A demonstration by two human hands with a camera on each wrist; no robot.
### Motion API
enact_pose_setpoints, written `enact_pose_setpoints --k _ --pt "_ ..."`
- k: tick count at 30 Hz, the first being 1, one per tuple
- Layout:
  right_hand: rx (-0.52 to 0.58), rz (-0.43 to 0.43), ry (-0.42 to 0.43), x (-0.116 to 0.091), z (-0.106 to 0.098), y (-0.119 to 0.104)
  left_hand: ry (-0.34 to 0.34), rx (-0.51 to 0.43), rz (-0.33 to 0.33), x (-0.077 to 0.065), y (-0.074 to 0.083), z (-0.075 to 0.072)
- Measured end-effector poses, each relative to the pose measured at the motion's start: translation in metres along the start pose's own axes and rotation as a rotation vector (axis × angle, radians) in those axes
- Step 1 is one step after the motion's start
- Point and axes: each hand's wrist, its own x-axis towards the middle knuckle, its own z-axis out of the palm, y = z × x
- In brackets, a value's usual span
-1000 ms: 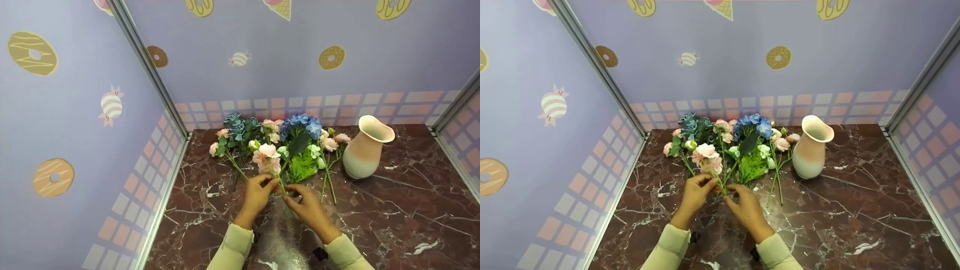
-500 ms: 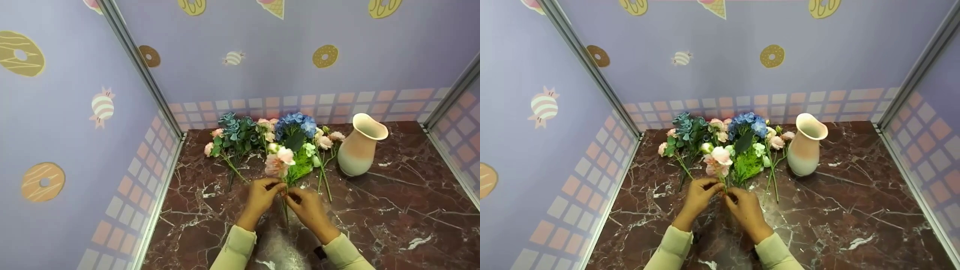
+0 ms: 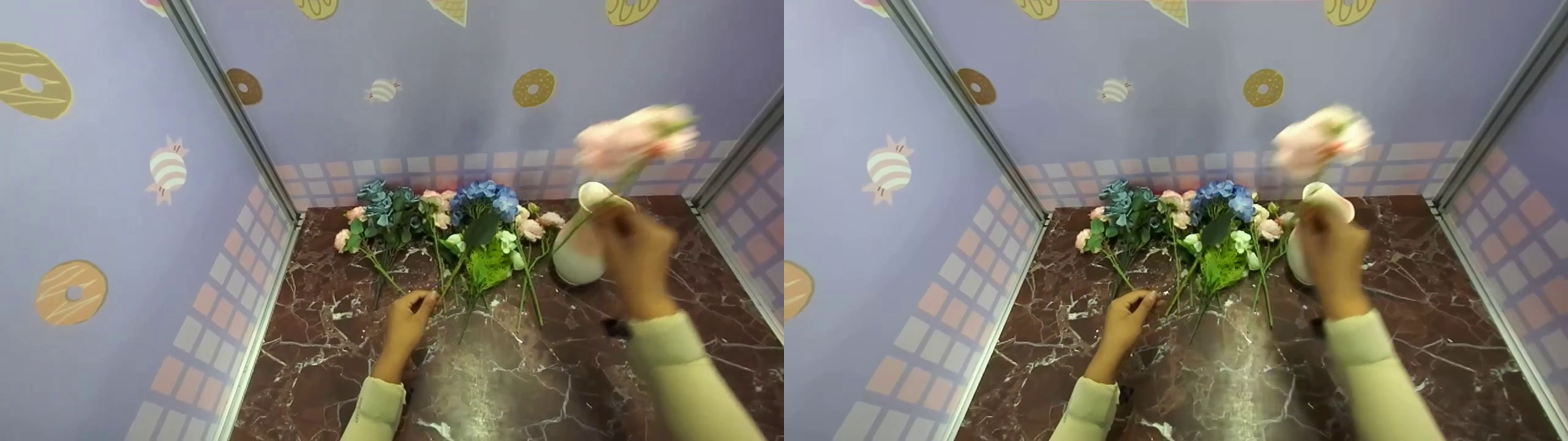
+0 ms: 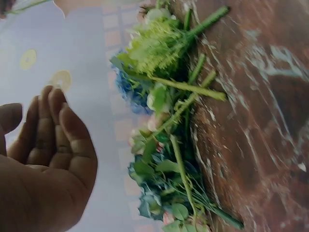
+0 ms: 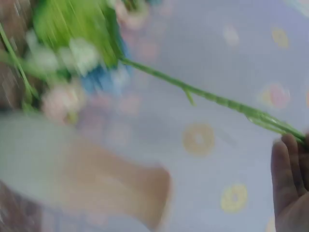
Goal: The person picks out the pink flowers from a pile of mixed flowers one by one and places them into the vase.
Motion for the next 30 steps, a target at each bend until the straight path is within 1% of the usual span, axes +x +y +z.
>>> enact_pose_setpoints --k 2,4,7,10,11,12,16,18,23,25,30 --pt "-0.026 0.011 0.118 0.024 -0.01 0.006 0.002 0.052 -0.029 0.0 -0.004 -0.003" --pt "-0.019 0.041 0.196 0.042 -0.018 0.012 -0.004 0.079 -0.043 -0.001 -0.009 -0.005" --pt "0.011 0.126 0.261 0.062 -0.024 0.017 -0.005 0.129 -0.059 -0.003 -0.014 -0.007" --pt "0.052 0.18 0.291 0.072 -0.025 0.021 0.0 0.154 -0.064 -0.004 -0.018 -0.008" --pt "0.06 0.191 0.296 0.074 -0.024 0.023 0.001 0.163 -0.067 -0.005 -0.019 -0.008" --pt "0.065 0.184 0.299 0.075 -0.022 0.025 0.001 0.171 -0.069 -0.005 -0.019 -0.009" --pt "0.051 0.117 0.273 0.072 -0.017 0.035 0.0 0.184 -0.084 -0.006 -0.021 -0.011" --pt "0.043 0.111 0.262 0.068 -0.014 0.04 -0.003 0.181 -0.097 -0.007 -0.022 -0.011" --pt "0.02 0.153 0.225 0.059 -0.008 0.048 0.0 0.153 -0.104 -0.008 -0.024 -0.011" --pt "0.003 0.148 0.206 0.056 -0.007 0.049 0.001 0.146 -0.109 -0.009 -0.024 -0.01" --pt "0.002 0.14 0.169 0.051 -0.006 0.047 0.002 0.148 -0.112 -0.008 -0.026 -0.009"
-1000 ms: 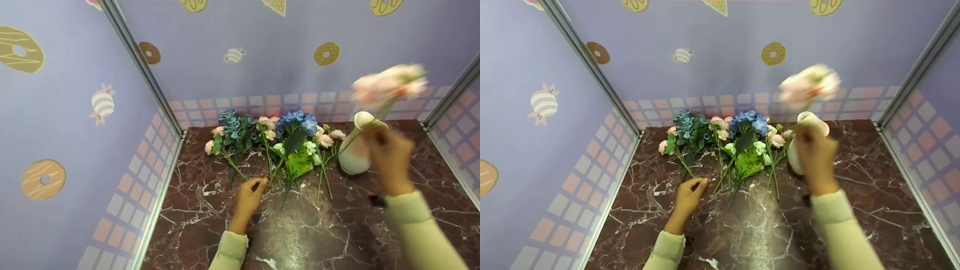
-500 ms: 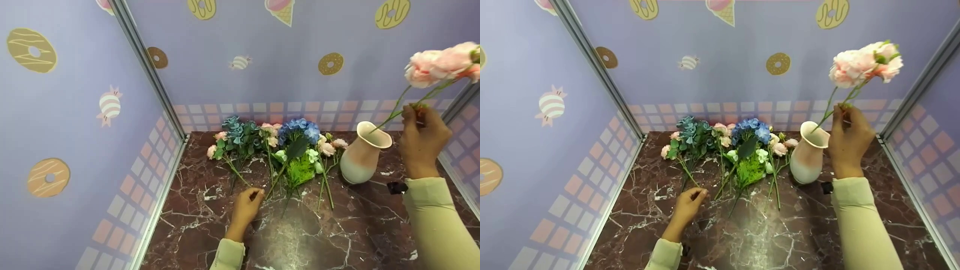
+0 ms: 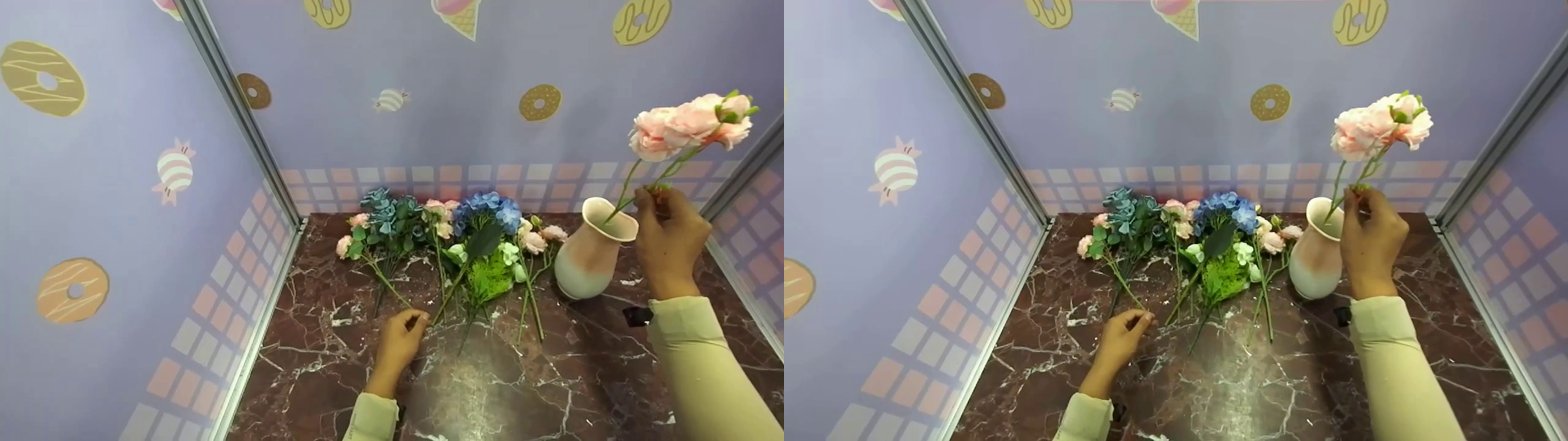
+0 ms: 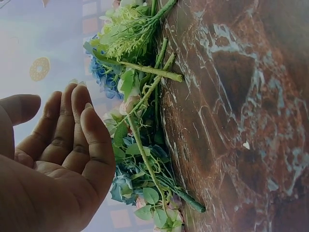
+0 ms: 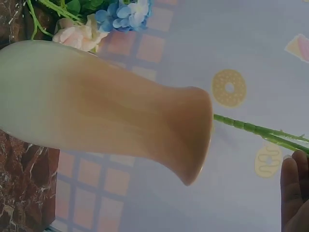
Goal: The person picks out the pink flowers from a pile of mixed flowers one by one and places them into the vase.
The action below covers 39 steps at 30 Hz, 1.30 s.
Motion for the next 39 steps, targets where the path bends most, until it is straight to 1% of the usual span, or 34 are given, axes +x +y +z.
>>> enact_pose_setpoints --k 3,8,11,17,20,22,25,28,30,31,34,36,37,38,39 --pt "-0.021 -0.006 -0.017 -0.003 0.002 -0.001 0.003 0.001 0.012 0.0 -0.001 0.0" --pt "-0.077 -0.06 -0.073 -0.008 0.01 -0.002 0.005 0.006 0.001 -0.002 0.0 0.0" --pt "-0.129 -0.103 -0.134 -0.012 0.018 -0.002 0.008 0.02 -0.007 -0.004 0.0 0.0" --pt "-0.241 -0.231 -0.271 -0.022 0.031 0.0 0.005 0.039 0.018 -0.005 0.0 0.0" --pt "-0.298 -0.267 -0.288 -0.026 0.033 0.002 0.009 0.039 0.018 -0.005 0.001 0.0" --pt "-0.327 -0.272 -0.287 -0.026 0.033 0.003 0.013 0.036 0.013 -0.004 0.001 0.0" --pt "-0.358 -0.249 -0.284 -0.026 0.033 0.006 0.017 0.034 0.015 -0.004 0.001 0.0" --pt "-0.418 -0.194 -0.286 -0.026 0.032 0.011 0.019 0.042 0.011 -0.004 0.0 0.0" --pt "-0.463 -0.13 -0.298 -0.029 0.029 0.014 0.02 0.049 0.005 -0.006 -0.001 0.0" --pt "-0.477 -0.097 -0.288 -0.031 0.027 0.016 0.018 0.046 -0.002 -0.006 -0.002 0.0" --pt "-0.474 -0.041 -0.228 -0.047 0.019 0.021 0.026 0.039 -0.018 -0.005 -0.005 -0.001" --pt "-0.466 -0.002 -0.214 -0.062 0.012 0.022 0.061 0.059 -0.034 -0.001 -0.005 -0.002" --pt "-0.461 0.006 -0.213 -0.07 0.009 0.023 0.086 0.082 -0.045 0.003 -0.005 -0.003" --pt "-0.464 0.016 -0.235 -0.079 0.007 0.023 0.115 0.109 -0.059 0.008 -0.005 -0.004" --pt "-0.472 0.033 -0.276 -0.088 0.004 0.024 0.145 0.137 -0.073 0.015 -0.006 -0.005"
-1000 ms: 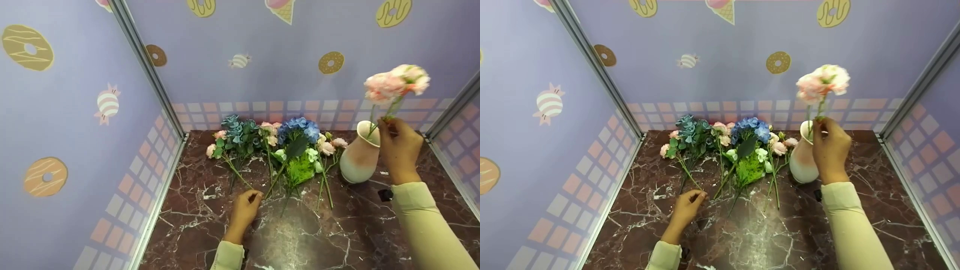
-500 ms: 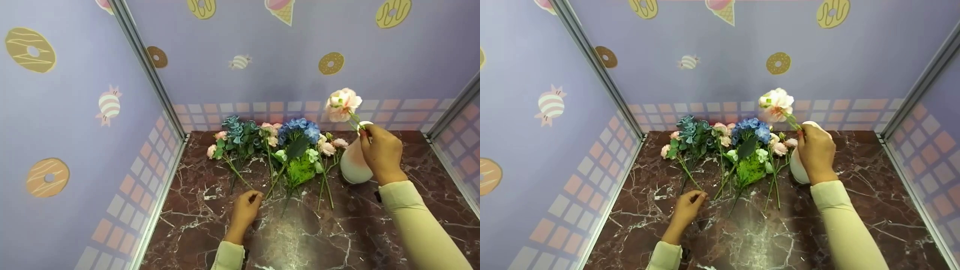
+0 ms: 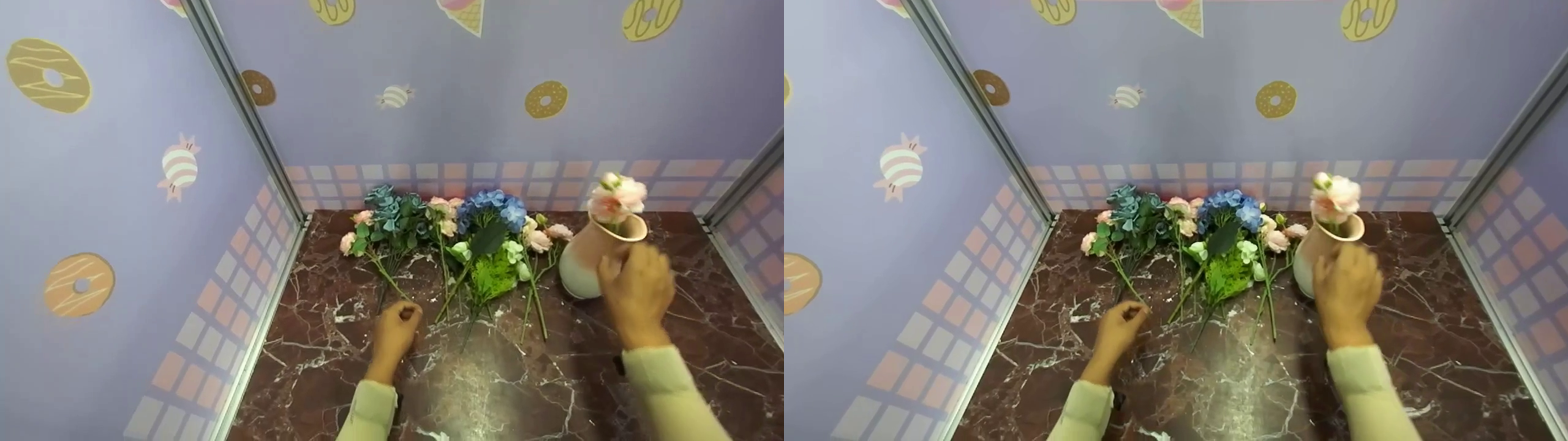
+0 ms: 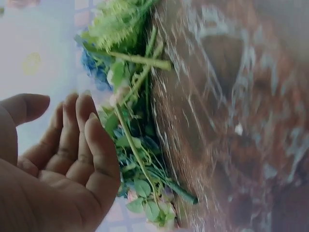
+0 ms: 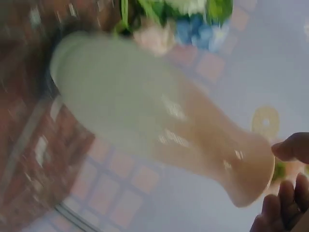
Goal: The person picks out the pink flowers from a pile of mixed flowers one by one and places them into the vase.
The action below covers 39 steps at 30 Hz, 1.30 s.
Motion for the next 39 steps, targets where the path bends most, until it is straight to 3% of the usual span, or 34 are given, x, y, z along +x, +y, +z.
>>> enact_pose_setpoints --k 3,4,6,10,11,14,17,19,22,26,32,39 --pt "0.003 0.004 -0.133 -0.026 0.006 0.002 0.11 0.076 0.01 0.029 -0.01 0.001" --pt "0.006 -0.005 -0.169 -0.034 0.01 0.002 0.146 0.083 0.036 0.048 -0.029 0.007" --pt "0.017 -0.026 -0.236 -0.051 0.017 0.001 0.194 0.11 0.028 0.081 -0.056 0.018" --pt "0.035 -0.07 -0.337 -0.084 0.027 -0.006 0.185 0.153 -0.071 0.136 -0.112 0.037" --pt "0.039 -0.082 -0.359 -0.092 0.028 -0.009 0.161 0.162 -0.124 0.139 -0.111 0.035" --pt "0.051 -0.135 -0.391 -0.112 0.034 -0.02 0.115 0.166 -0.188 0.147 -0.121 0.031" --pt "0.067 -0.205 -0.385 -0.129 0.037 -0.031 0.098 0.177 -0.26 0.145 -0.117 0.025" --pt "0.08 -0.256 -0.363 -0.138 0.04 -0.037 0.089 0.13 -0.298 0.14 -0.111 0.02" --pt "0.094 -0.33 -0.305 -0.147 0.043 -0.043 0.066 -0.109 -0.398 0.128 -0.088 0.009" --pt "0.094 -0.391 -0.253 -0.15 0.045 -0.045 0.027 -0.469 -0.466 0.101 -0.051 -0.006" --pt "0.104 -0.374 -0.295 -0.143 0.043 -0.052 0.015 -0.675 -0.384 0.061 -0.02 -0.006" --pt "0.174 -0.354 -0.39 -0.132 0.046 -0.086 -0.027 -0.763 -0.251 0.015 0.016 0.003"
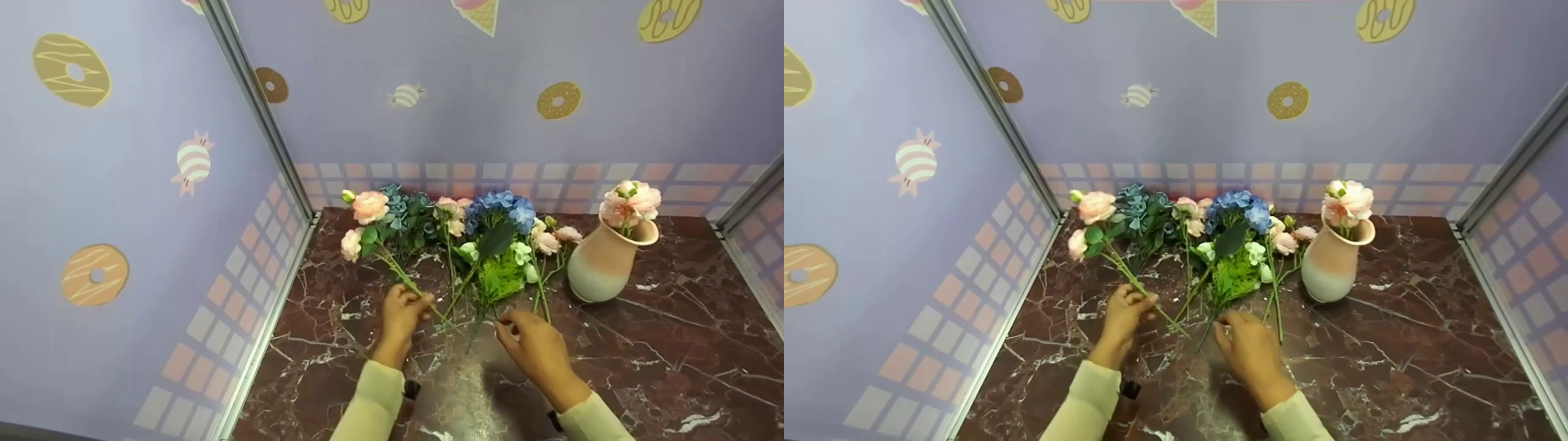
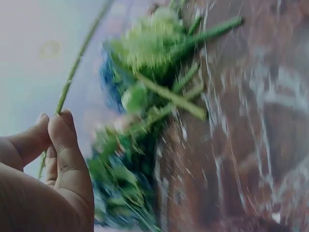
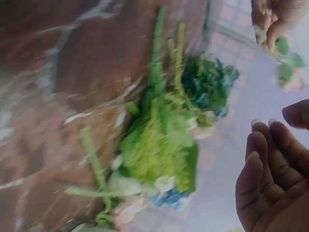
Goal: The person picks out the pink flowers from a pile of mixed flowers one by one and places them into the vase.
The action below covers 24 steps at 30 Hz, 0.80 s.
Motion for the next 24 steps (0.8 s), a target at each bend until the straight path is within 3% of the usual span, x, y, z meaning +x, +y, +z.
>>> enact_pose_setpoints --k 4,8,13,16,18,21,24 --pt "-0.009 -0.07 -0.011 0.006 0.003 -0.016 -0.049 0.031 0.03 -0.026 0.0 0.019" --pt "-0.039 -0.093 -0.051 0.006 0.008 -0.025 -0.111 0.085 0.053 -0.041 -0.005 0.034" --pt "-0.022 -0.107 -0.062 0.001 0.017 -0.023 -0.165 0.182 0.086 -0.05 -0.009 0.041" --pt "0.025 -0.122 -0.036 -0.004 0.022 -0.018 -0.147 0.258 0.123 -0.048 -0.006 0.039" --pt "0.061 -0.102 -0.034 -0.008 0.025 -0.014 -0.101 0.237 0.151 -0.042 -0.002 0.036" --pt "0.119 -0.039 -0.066 -0.013 0.026 -0.01 -0.038 0.109 0.15 -0.033 0.006 0.029" --pt "0.145 0.004 -0.121 -0.015 0.023 -0.007 -0.034 -0.029 0.128 -0.029 0.01 0.025"
